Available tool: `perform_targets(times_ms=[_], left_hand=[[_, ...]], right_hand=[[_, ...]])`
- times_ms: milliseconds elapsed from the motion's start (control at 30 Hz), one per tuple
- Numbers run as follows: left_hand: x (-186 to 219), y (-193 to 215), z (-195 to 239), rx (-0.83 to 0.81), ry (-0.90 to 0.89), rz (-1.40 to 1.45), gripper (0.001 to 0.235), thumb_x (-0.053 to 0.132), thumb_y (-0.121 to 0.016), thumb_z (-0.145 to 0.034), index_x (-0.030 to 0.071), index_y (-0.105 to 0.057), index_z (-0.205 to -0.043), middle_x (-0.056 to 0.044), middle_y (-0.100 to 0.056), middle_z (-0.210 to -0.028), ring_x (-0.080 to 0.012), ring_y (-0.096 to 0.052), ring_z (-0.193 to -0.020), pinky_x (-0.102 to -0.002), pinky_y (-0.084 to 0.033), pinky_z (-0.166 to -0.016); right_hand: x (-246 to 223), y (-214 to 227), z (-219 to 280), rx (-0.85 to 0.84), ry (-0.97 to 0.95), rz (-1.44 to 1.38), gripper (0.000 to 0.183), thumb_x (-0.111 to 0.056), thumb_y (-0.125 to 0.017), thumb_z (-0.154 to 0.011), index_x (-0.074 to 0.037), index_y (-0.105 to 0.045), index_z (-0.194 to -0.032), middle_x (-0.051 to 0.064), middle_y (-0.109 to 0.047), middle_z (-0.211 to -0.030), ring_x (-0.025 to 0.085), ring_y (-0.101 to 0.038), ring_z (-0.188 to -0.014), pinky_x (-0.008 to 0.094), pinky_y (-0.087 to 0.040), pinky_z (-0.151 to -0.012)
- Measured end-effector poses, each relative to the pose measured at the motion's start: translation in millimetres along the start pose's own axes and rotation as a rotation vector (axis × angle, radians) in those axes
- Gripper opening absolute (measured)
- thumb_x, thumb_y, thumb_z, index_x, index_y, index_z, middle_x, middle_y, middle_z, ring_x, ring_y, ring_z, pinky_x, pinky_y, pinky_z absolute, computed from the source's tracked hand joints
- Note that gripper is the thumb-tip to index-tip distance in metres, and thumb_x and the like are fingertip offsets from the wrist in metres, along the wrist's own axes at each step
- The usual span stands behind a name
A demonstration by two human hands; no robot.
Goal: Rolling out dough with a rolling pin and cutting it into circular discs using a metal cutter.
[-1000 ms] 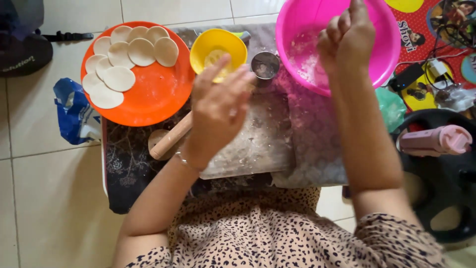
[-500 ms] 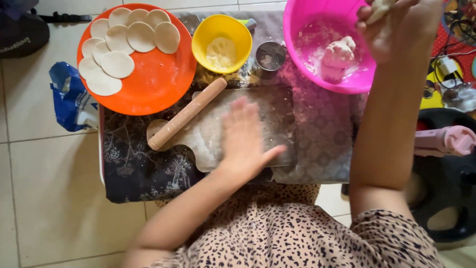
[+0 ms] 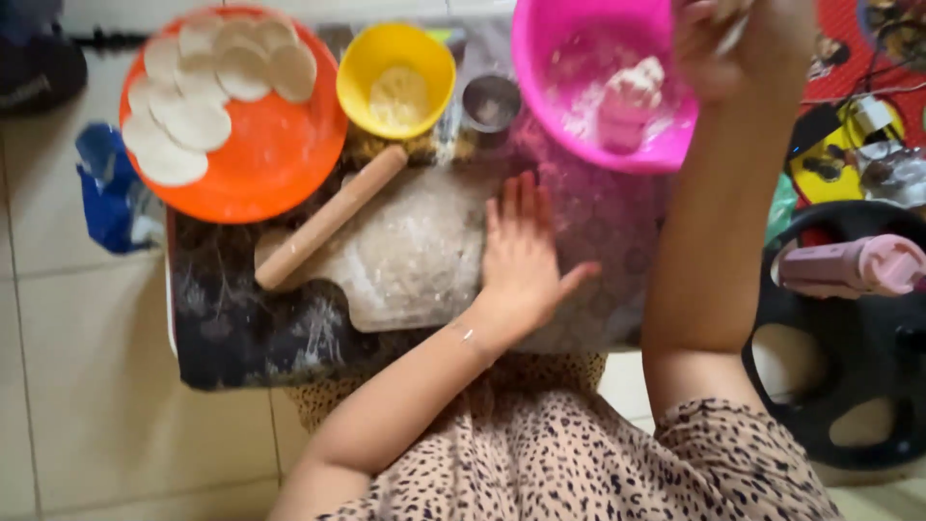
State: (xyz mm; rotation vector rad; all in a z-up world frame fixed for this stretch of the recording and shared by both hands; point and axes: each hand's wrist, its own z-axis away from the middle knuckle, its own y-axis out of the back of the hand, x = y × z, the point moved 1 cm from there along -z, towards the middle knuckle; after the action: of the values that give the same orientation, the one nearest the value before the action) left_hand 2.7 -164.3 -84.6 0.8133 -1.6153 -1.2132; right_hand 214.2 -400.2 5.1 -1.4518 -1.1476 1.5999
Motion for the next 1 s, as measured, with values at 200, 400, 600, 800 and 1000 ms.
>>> perform_targets(times_ms=[200,400,600,800,1000], left_hand=[[34,21,-18,0.009,-0.164,0.295,0.097,0.051,-0.057,-0.092,-0.013,-0.018,-0.154,-0.039,-0.009,-0.163,-0.051,-0.006,-0.155,-0.062,-0.01,-0.124],[-1,88,21,0.08,-0.188,0.402,0.077,0.033,-0.069,-0.096,0.004,-0.034,-0.158,-0.021,-0.015,-0.169,-0.039,-0.009,-0.158,-0.055,-0.012,-0.129],[-60,135,42,0.391,-0.034,0.392,0.048,0.03,-0.053,-0.102,0.003,-0.049,-0.141,-0.019,-0.041,-0.158,-0.0357,-0.031,-0.152,-0.055,-0.028,-0.127],[-105,172,29,0.547,-0.136,0.453,0.032,0.015,-0.058,-0.099,-0.003,-0.061,-0.125,-0.016,-0.066,-0.127,-0.0389,-0.059,-0.128,-0.048,-0.045,-0.112],[-130,178,5,0.639,-0.307,0.451,0.021,0.004,-0.067,-0.091,-0.003,-0.068,-0.111,-0.016,-0.07,-0.109,-0.0345,-0.067,-0.103,-0.043,-0.053,-0.095]], right_hand=[[-3,4,-8,0.226,0.164,0.11,0.031,0.024,-0.047,-0.074,-0.002,-0.051,-0.057,0.01,-0.049,-0.055,0.02,-0.042,-0.051,0.035,-0.046,-0.064],[37,20,-22,-0.009,-0.117,0.624,0.021,-0.015,-0.064,-0.096,-0.008,-0.062,-0.076,0.013,-0.07,-0.086,0.027,-0.076,-0.093,0.042,-0.065,-0.096],[35,-22,-10,0.308,-0.01,0.523,0.019,-0.015,-0.066,-0.092,0.004,-0.068,-0.095,0.026,-0.074,-0.1,0.017,-0.057,-0.057,0.03,-0.052,-0.051],[35,-20,-4,0.129,0.255,0.405,0.022,-0.023,-0.056,-0.107,-0.016,-0.058,-0.087,-0.004,-0.037,-0.06,0.005,-0.024,-0.042,0.022,-0.014,-0.034],[51,-79,22,0.286,0.439,0.49,0.05,-0.051,-0.045,-0.099,-0.019,-0.042,-0.062,-0.005,-0.031,-0.046,0.008,-0.02,-0.032,0.028,-0.011,-0.03]])
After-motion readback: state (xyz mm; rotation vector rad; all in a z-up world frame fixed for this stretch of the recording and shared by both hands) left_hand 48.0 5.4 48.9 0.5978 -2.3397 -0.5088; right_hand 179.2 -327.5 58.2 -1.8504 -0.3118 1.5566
